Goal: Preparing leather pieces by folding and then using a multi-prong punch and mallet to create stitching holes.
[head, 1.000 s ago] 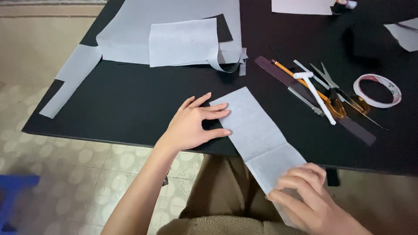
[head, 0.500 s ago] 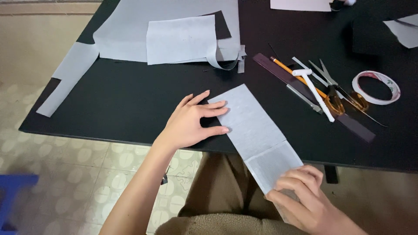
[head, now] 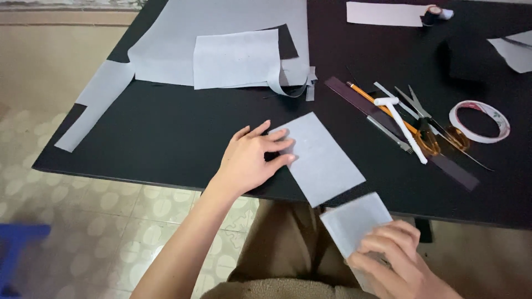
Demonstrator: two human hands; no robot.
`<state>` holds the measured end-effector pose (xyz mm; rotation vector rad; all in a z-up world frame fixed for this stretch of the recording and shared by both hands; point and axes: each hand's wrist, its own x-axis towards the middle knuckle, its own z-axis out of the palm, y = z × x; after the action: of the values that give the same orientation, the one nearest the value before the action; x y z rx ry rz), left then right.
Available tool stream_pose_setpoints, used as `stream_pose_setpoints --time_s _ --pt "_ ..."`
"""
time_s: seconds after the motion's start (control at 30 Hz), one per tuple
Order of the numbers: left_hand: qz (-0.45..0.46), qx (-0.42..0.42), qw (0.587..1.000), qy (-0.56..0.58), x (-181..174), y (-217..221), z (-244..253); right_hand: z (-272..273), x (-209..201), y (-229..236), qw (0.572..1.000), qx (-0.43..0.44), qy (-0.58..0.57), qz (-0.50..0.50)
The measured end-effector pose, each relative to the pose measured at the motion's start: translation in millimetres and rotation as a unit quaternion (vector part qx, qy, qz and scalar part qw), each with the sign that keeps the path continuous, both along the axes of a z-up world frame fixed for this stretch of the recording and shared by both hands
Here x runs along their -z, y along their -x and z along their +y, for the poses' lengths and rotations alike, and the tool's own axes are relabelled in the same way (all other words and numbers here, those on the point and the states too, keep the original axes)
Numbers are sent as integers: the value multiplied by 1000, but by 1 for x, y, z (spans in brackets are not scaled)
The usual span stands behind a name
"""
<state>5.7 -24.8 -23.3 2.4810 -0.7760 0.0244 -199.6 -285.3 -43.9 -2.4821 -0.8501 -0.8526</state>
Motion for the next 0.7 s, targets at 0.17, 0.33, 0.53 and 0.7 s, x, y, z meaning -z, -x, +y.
stream_pose_setpoints --time_s 0.17,0.33,0.53,0.7 --pt "-87 1 996 -14 17 -7 -2 -11 9 17 998 25 3 57" --pt "-188 -11 981 46 4 5 0 -5 -18 -18 997 7 -55 -62" --pt "-118 238 924 276 -61 68 -21 2 -77 -52 982 36 -129 134" --pt "-83 162 948 261 -60 77 -45 9 -111 -69 944 59 -177 271"
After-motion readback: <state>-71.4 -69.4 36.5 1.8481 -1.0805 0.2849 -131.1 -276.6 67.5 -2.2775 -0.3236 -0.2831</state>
